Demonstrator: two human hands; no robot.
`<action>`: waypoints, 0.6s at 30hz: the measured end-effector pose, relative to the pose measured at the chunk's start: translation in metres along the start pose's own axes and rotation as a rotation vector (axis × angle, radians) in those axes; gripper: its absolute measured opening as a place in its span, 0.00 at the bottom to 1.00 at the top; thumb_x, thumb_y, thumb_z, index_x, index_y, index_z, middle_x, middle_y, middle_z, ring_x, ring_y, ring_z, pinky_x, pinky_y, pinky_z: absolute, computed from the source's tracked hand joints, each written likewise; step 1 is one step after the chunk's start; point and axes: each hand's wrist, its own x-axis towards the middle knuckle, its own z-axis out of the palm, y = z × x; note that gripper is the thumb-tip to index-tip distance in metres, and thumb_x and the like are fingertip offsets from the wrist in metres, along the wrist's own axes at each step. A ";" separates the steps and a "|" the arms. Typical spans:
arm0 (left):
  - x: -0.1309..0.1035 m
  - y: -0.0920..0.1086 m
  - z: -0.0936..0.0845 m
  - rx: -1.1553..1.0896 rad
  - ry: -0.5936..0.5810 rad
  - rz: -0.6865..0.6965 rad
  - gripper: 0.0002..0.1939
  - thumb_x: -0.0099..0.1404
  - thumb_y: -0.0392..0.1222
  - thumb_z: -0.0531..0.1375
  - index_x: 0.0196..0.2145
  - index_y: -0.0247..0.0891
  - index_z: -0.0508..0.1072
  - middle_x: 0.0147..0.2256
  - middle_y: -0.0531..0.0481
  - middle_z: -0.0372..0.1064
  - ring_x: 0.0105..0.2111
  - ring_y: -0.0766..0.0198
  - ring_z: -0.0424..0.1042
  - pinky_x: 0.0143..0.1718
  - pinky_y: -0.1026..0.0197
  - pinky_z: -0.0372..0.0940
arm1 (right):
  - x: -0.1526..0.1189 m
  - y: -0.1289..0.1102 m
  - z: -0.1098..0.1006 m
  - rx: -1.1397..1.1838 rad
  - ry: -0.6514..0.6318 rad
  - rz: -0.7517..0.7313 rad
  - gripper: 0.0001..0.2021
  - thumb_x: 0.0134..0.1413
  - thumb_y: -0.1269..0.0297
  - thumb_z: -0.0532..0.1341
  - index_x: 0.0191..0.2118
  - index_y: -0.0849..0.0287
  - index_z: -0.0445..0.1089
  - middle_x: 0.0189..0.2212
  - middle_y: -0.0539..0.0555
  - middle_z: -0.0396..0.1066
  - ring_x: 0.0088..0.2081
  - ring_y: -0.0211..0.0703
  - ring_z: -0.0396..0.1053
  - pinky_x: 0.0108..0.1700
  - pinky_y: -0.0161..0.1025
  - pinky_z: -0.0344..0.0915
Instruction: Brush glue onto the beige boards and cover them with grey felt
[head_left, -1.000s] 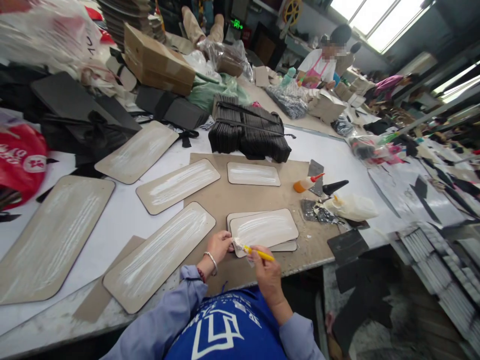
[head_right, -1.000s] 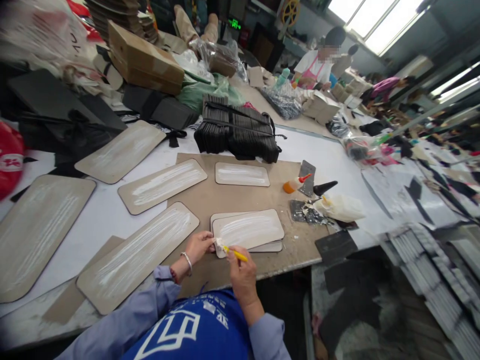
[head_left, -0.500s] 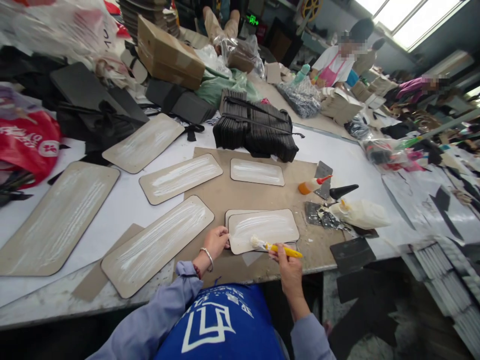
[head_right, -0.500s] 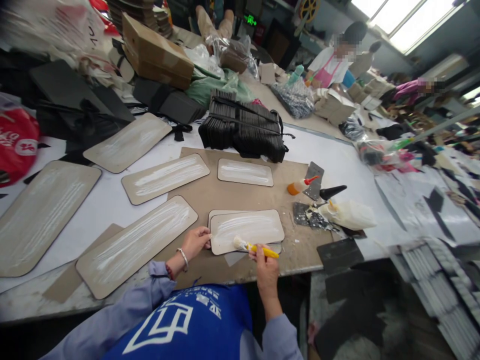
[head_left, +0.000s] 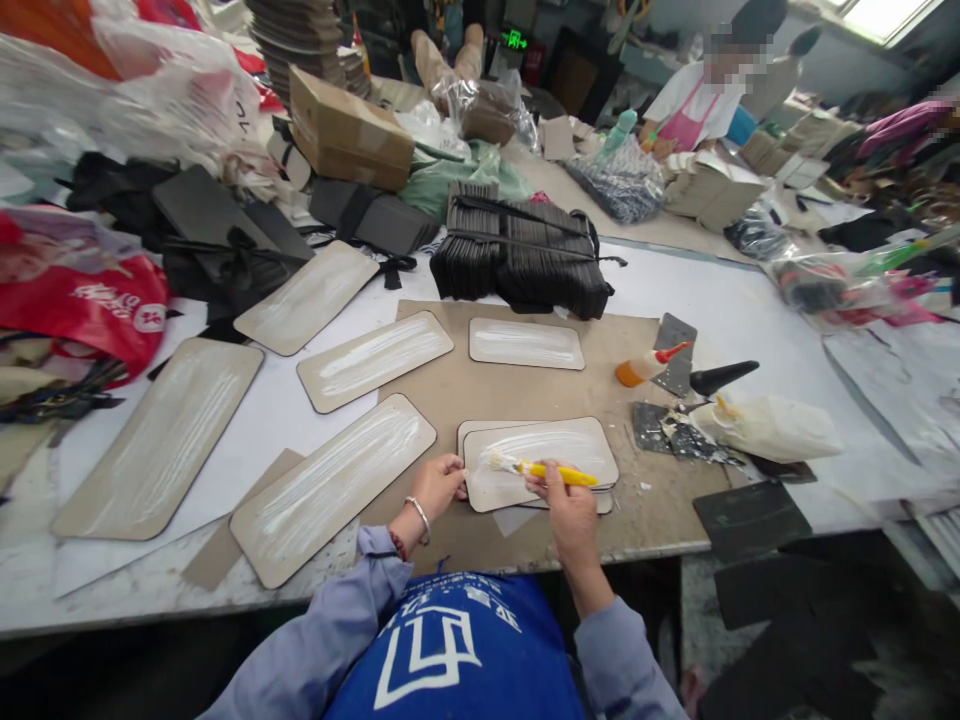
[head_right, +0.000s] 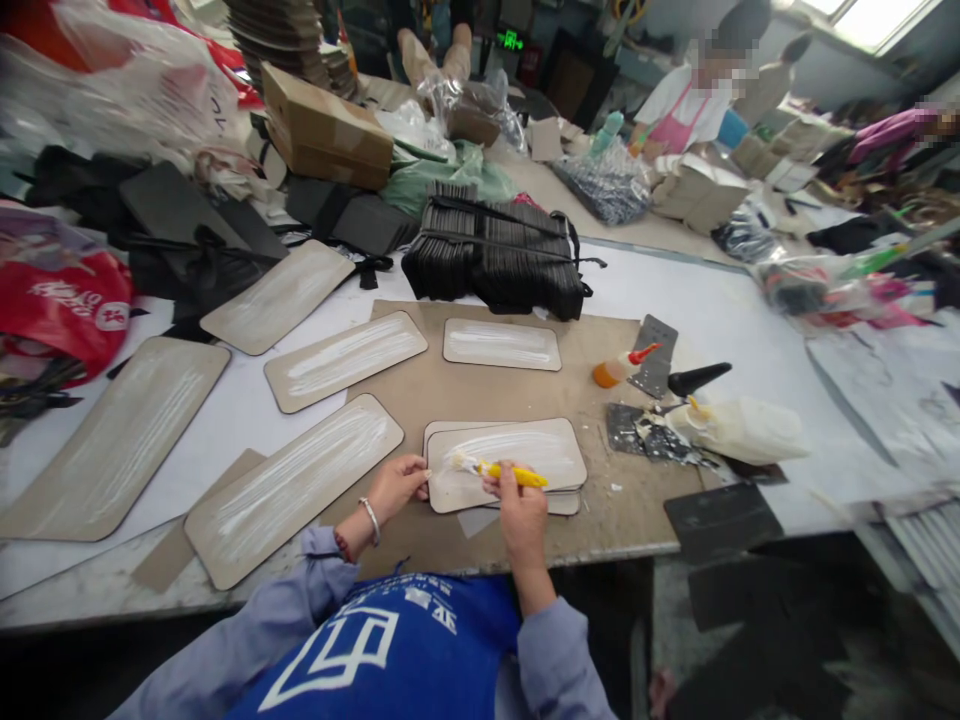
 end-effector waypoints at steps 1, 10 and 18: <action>0.000 0.000 0.000 0.007 0.000 0.004 0.03 0.48 0.30 0.56 0.20 0.35 0.65 0.12 0.58 0.62 0.12 0.71 0.64 0.15 0.70 0.61 | 0.004 0.002 0.013 0.038 -0.045 0.025 0.23 0.41 0.45 0.62 0.34 0.63 0.66 0.25 0.53 0.72 0.27 0.43 0.71 0.32 0.40 0.71; -0.004 -0.001 0.004 0.074 0.047 0.070 0.02 0.46 0.34 0.56 0.19 0.36 0.64 0.12 0.60 0.60 0.13 0.70 0.64 0.15 0.70 0.58 | 0.040 -0.002 0.009 -0.114 0.041 -0.120 0.22 0.43 0.45 0.59 0.34 0.61 0.66 0.24 0.52 0.71 0.26 0.42 0.71 0.34 0.39 0.69; 0.000 -0.009 0.000 0.084 0.036 0.110 0.07 0.43 0.43 0.58 0.20 0.37 0.65 0.13 0.58 0.62 0.15 0.67 0.66 0.19 0.66 0.63 | 0.062 0.009 -0.015 -0.271 0.108 -0.120 0.24 0.46 0.42 0.53 0.33 0.61 0.67 0.22 0.54 0.72 0.24 0.42 0.71 0.31 0.38 0.69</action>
